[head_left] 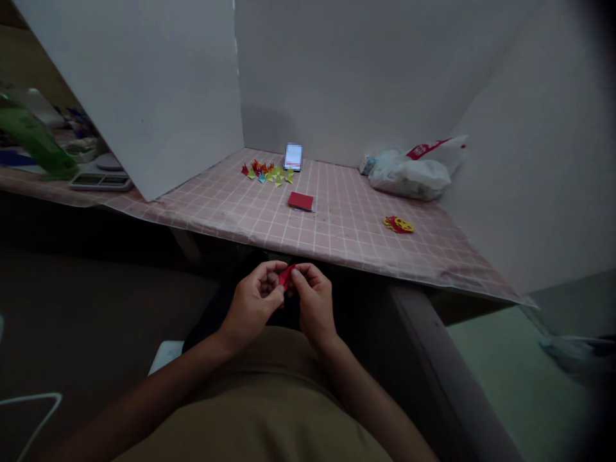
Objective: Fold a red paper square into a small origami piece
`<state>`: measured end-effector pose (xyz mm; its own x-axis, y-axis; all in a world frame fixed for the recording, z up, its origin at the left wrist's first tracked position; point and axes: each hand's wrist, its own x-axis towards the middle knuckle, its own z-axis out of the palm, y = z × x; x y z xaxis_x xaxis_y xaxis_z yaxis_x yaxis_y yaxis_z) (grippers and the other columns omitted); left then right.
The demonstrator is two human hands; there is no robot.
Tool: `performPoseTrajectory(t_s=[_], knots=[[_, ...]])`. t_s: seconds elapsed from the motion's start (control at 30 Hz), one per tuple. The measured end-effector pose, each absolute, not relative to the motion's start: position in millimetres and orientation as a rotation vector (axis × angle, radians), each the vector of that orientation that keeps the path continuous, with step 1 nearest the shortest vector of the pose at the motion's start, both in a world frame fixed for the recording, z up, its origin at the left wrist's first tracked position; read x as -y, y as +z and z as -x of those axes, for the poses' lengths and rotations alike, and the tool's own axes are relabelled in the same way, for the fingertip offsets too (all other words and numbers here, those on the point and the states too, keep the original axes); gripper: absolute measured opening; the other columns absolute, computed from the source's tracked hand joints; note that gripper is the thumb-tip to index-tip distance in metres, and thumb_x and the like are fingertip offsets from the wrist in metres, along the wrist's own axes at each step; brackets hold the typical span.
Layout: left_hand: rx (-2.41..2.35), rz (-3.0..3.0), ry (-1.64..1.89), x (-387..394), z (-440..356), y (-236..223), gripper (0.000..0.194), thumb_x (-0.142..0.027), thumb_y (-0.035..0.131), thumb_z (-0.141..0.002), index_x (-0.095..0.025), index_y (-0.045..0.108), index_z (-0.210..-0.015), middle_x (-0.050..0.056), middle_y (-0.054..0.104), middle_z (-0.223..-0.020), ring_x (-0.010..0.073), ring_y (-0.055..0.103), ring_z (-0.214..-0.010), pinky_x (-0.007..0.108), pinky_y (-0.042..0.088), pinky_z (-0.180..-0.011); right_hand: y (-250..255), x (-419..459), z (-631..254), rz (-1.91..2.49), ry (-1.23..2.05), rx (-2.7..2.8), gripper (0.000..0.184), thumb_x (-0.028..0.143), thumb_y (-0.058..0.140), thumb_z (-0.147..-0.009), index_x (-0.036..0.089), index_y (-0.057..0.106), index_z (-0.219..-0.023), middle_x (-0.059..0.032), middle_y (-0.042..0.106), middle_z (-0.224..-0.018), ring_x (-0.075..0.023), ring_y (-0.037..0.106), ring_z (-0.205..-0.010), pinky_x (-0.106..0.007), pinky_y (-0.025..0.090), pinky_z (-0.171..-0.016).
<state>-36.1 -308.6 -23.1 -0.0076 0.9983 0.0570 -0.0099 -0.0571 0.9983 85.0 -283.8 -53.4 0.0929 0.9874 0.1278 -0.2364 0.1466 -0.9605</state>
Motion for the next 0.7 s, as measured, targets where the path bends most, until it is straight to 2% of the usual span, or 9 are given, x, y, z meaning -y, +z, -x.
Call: performPoseTrajectory(t_s=[0.07,0.37,0.7], knots=[[-1.186,-1.24,1.258,308.9,36.2,-23.5,0.038,-0.02,0.068,-0.076,-0.017,0.068,-0.114,0.0,0.064,-0.079,0.0135,0.061,-0.068,0.024,0.055,-0.061,-52.6,284.1,-84.7,0.961,1.16,1.032,0.012,0.031,0.066,-0.085,0.02,0.065,-0.079,0.0027,0.062,-0.067,-0.0118,0.052,-0.056,-0.026,0.043,-0.055],[-1.188,-1.328,1.252,309.1,38.5,-29.7,0.036,-0.023,0.065,-0.082,-0.02,0.075,-0.117,0.008,0.072,-0.102,0.0173,0.065,-0.083,0.024,0.056,-0.065,-51.0,284.4,-85.4,0.925,1.158,1.031,0.012,0.03,0.065,-0.086,0.02,0.065,-0.079,0.0031,0.06,-0.065,-0.0115,0.052,-0.056,-0.026,0.043,-0.056],[-1.175,-1.415,1.273,309.0,39.0,-29.2,0.03,-0.023,0.063,-0.086,-0.02,0.077,-0.112,0.003,0.062,-0.085,0.013,0.058,-0.071,0.023,0.052,-0.061,-52.6,283.4,-86.9,0.9,1.176,1.047,0.012,0.029,0.064,-0.087,0.02,0.063,-0.08,0.0036,0.059,-0.064,-0.0114,0.052,-0.056,-0.025,0.042,-0.056]])
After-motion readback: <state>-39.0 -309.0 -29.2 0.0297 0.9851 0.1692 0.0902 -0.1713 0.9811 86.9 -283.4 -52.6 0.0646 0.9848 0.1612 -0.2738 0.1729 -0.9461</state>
